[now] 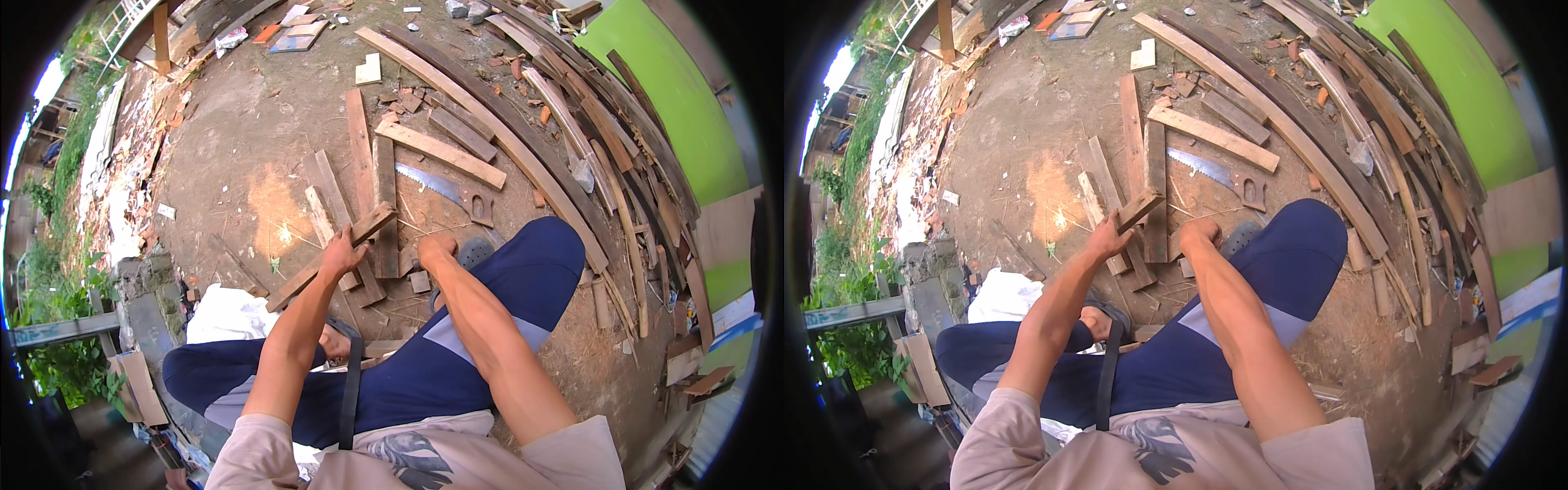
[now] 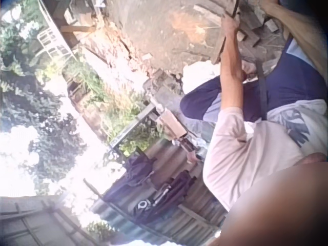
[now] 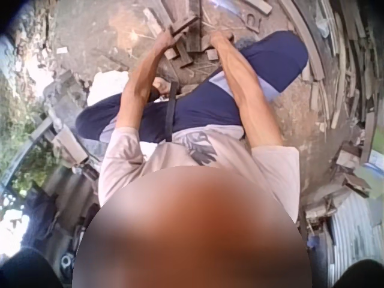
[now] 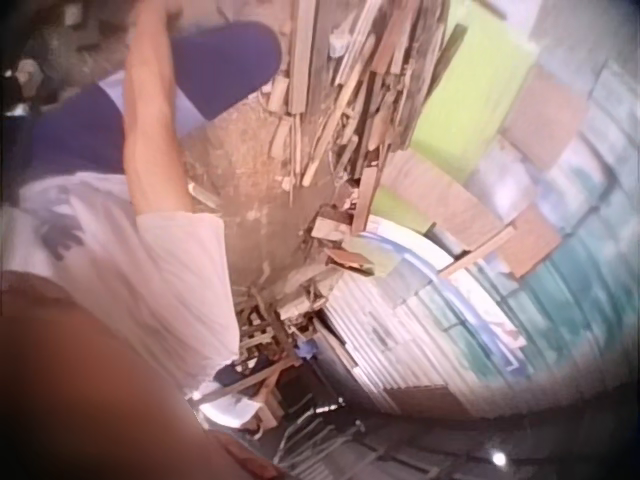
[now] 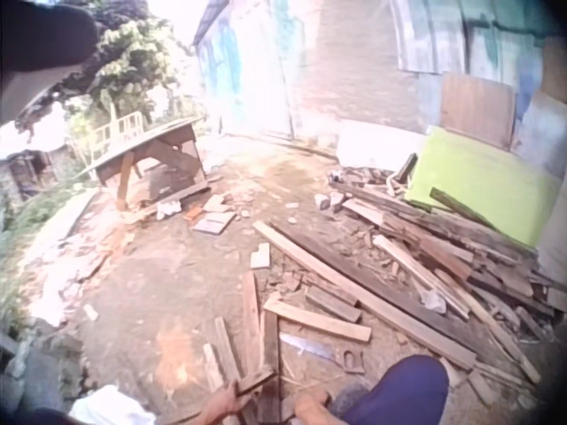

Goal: The person sits on the ground and assembles small wooden planks into a frame. They use a hammer to drive nails into the joints, repeatedly adjusting the pieces to align them. The person handles multiple planks and nails, securing the structure piece by piece.

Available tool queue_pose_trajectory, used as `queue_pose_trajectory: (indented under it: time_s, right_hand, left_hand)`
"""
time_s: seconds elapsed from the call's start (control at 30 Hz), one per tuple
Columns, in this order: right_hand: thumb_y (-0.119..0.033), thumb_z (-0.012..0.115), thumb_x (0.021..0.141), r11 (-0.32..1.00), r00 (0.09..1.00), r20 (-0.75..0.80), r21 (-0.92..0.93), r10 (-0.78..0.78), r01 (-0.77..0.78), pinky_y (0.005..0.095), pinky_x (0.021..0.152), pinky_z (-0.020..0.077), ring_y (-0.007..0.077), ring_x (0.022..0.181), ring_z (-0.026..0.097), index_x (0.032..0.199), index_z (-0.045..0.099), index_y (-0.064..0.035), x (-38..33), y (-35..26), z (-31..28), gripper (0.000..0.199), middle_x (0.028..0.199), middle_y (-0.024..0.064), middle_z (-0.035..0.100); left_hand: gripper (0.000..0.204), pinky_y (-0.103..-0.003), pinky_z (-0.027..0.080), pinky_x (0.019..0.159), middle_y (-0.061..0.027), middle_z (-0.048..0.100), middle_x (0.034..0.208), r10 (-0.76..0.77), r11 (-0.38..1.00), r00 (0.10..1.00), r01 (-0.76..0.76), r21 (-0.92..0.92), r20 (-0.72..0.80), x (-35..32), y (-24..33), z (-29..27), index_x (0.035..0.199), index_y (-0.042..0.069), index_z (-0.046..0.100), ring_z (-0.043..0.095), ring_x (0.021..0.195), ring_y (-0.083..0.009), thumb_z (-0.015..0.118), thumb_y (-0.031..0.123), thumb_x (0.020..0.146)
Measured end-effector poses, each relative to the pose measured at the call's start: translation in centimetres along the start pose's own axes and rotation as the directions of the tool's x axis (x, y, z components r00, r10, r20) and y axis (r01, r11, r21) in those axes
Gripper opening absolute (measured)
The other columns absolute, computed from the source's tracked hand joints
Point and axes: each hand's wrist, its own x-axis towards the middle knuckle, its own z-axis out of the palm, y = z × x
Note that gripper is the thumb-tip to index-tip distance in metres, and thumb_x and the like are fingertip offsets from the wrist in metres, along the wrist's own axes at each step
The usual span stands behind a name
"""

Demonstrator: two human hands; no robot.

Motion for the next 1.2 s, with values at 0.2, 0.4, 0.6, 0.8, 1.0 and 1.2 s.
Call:
queue_pose_trajectory:
  time_s: [0.2,0.4,0.6,0.8,1.0,1.2]
  right_hand:
    - [-0.017,0.073,0.082,0.997,0.998,-0.031,0.057,0.049,-0.047,0.0452,0.075,0.0598,0.0270,0.110,0.070,0.113,0.077,-0.0128,0.3,1.1,-0.3,0.032,0.120,0.0091,0.072]
    - [-0.019,0.073,0.078,0.991,0.994,-0.009,0.071,0.112,-0.111,0.0402,0.085,0.0577,0.0285,0.112,0.070,0.110,0.077,-0.0106,0.4,2.1,-0.7,0.033,0.118,0.0128,0.073]
    - [-0.020,0.073,0.078,0.995,0.995,-0.015,0.001,0.096,-0.096,0.0406,0.089,0.0564,0.0307,0.113,0.069,0.110,0.077,-0.0092,-0.4,2.8,-0.8,0.034,0.119,0.0131,0.072]
    - [-0.023,0.070,0.081,0.996,0.997,-0.019,-0.042,0.074,-0.075,0.0394,0.092,0.0553,0.0292,0.115,0.067,0.113,0.076,-0.0095,-0.3,3.1,0.4,0.035,0.123,0.0136,0.070]
    - [-0.028,0.070,0.086,0.996,0.997,0.037,-0.065,0.070,-0.068,0.0396,0.095,0.0541,0.0288,0.118,0.066,0.117,0.074,-0.0119,0.3,3.3,2.1,0.036,0.126,0.0107,0.070]
    - [-0.027,0.068,0.087,0.993,0.988,0.123,-0.081,0.090,-0.080,0.0406,0.096,0.0540,0.0292,0.119,0.065,0.124,0.070,-0.0097,1.0,3.0,3.2,0.041,0.128,0.0110,0.068]
  left_hand:
    - [0.086,-0.050,0.038,0.112,-0.0259,0.050,0.143,0.061,0.998,0.993,-0.057,0.040,-0.097,0.1,-1.4,1.7,0.151,0.006,0.035,0.049,0.133,-0.0392,0.063,0.056,0.088]
    - [0.085,-0.050,0.038,0.109,-0.0241,0.057,0.134,0.104,0.993,0.985,-0.096,0.066,-0.135,-0.1,-1.4,1.7,0.144,0.005,0.045,0.052,0.129,-0.0386,0.064,0.064,0.086]
    - [0.100,-0.046,0.047,0.100,-0.0269,0.064,0.121,0.217,0.975,0.976,-0.217,-0.041,-0.004,2.3,-1.7,-0.2,0.132,-0.005,0.052,0.060,0.118,-0.0394,0.070,0.074,0.074]
    - [0.103,-0.048,0.052,0.092,-0.0288,0.069,0.109,0.249,0.953,0.964,-0.227,-0.202,0.090,4.4,-1.7,-0.7,0.128,-0.005,0.053,0.067,0.104,-0.0427,0.073,0.076,0.067]
    - [0.097,-0.047,0.044,0.103,-0.0242,0.064,0.125,0.250,0.956,0.968,-0.245,-0.161,0.010,3.5,-2.6,-0.1,0.131,0.001,0.054,0.059,0.120,-0.0397,0.070,0.075,0.072]
    - [0.081,-0.052,0.022,0.118,-0.0183,0.052,0.143,0.119,0.974,0.851,-0.200,-0.107,-0.512,1.5,-7.3,3.3,0.133,0.005,0.058,0.039,0.141,-0.0322,0.063,0.069,0.083]
